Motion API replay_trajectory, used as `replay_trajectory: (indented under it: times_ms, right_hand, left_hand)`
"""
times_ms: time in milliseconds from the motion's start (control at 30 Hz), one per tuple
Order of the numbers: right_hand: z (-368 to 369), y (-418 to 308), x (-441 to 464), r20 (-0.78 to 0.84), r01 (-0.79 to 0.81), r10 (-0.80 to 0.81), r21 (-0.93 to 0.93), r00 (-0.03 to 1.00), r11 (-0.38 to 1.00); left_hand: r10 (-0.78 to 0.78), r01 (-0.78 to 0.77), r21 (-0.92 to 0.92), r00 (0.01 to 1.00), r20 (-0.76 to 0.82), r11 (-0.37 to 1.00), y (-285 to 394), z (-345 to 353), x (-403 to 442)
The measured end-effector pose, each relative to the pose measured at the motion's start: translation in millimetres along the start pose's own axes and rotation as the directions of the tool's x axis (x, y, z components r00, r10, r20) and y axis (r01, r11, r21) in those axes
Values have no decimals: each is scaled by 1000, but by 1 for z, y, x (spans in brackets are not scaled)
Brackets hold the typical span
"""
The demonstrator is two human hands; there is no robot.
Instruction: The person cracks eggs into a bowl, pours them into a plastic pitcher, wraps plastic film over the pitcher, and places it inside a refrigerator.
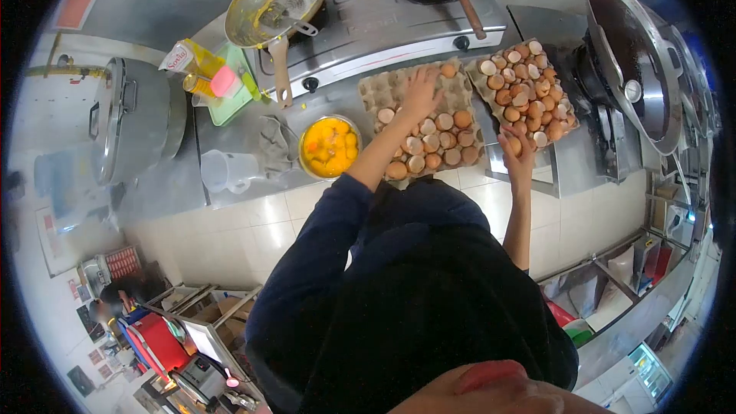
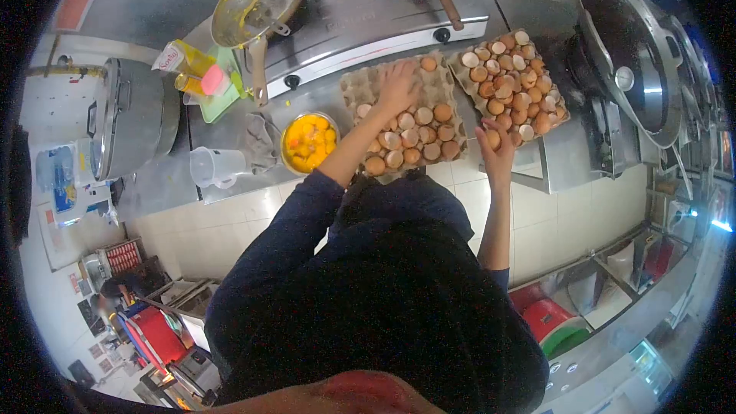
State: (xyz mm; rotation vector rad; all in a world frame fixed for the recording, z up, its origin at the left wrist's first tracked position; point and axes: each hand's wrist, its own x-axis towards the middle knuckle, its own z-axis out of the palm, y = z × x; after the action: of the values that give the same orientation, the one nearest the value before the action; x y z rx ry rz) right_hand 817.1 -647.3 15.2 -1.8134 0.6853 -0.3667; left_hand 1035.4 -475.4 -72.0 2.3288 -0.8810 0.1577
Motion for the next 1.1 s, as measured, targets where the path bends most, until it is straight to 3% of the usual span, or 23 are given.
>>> replay_trajectory:
  times_ms: [33,100,133,200,267,333,367,433,467,500,533,567,600,633,667,700,733,800,867,900,1000,1033,1100]
  right_hand:
    - [-3,6,2,5,9,-9,-27,1000,1000]
    - [-8,6,4,12,37,-36,-75,999,996]
    - [-11,3,4,8,39,-38,-75,999,996]
    - [-15,-4,4,67,120,-116,-58,991,991]
    - [-17,-5,4,53,156,-151,-120,987,980]
    - [-15,0,3,55,125,-123,-19,991,992]
    - [-15,0,4,52,123,-122,-15,991,992]
    - [-12,-2,3,124,-92,79,107,989,990]
    - [-9,0,3,125,-93,79,108,989,990]
    - [-4,3,3,183,-132,76,318,980,939]
    - [2,5,2,239,-179,62,509,969,842]
    - [10,-4,0,244,-184,64,507,968,842]
    - [22,-21,-3,250,-132,22,435,968,891]
    - [35,-38,-7,263,-77,-22,360,964,930]
    - [48,-50,-9,281,-83,-23,359,959,930]
    - [62,-63,-11,214,185,-229,209,950,960]
    - [76,-78,-15,181,440,-440,44,880,897]
    - [103,-107,-26,194,510,-515,79,835,857]
    - [131,-120,-37,69,778,-775,-63,628,625]
    - [147,-122,-40,125,796,-789,-12,602,605]
    - [187,-127,-50,261,772,-752,39,605,635]
    - [195,-131,-56,276,774,-755,55,595,631]
    - [206,-143,-66,198,641,-645,89,738,762]
  left_hand:
    - [3,-3,3,1000,-1,1000,-2,7,13]
    - [197,-200,157,980,39,967,-7,25,37]
    - [202,-205,156,979,37,966,-8,35,47]
    - [139,-192,319,973,182,928,-11,53,61]
    - [188,-228,388,972,138,893,-11,63,66]
    - [235,-255,459,967,103,851,-11,66,66]
    - [190,-205,395,979,77,895,-6,58,65]
    - [142,-153,330,988,57,932,4,37,60]
    - [18,-18,-15,1000,9,1000,10,21,57]
    - [-118,112,-363,993,8,925,13,11,51]
    - [-122,117,-363,992,9,924,15,1,43]
    - [-255,295,-725,952,168,622,14,-8,34]
    - [-296,419,-893,884,361,163,13,-22,21]
    - [-259,444,-893,856,448,-77,23,-55,7]
    - [-276,440,-895,853,443,-77,22,-73,-8]
    - [-278,486,-855,809,519,-182,19,-88,-21]
    - [-271,518,-806,763,587,-286,18,-103,-35]
    - [-341,468,-852,782,522,-233,22,-133,-64]
    - [-353,454,-853,777,520,-258,10,-153,-90]
    - [-405,457,-839,735,544,-297,7,-164,-100]
    - [-459,392,-877,748,479,-276,-9,-188,-129]
    - [-453,383,-864,739,498,-326,-19,-195,-135]
    - [-479,374,-873,731,485,-313,-25,-220,-143]
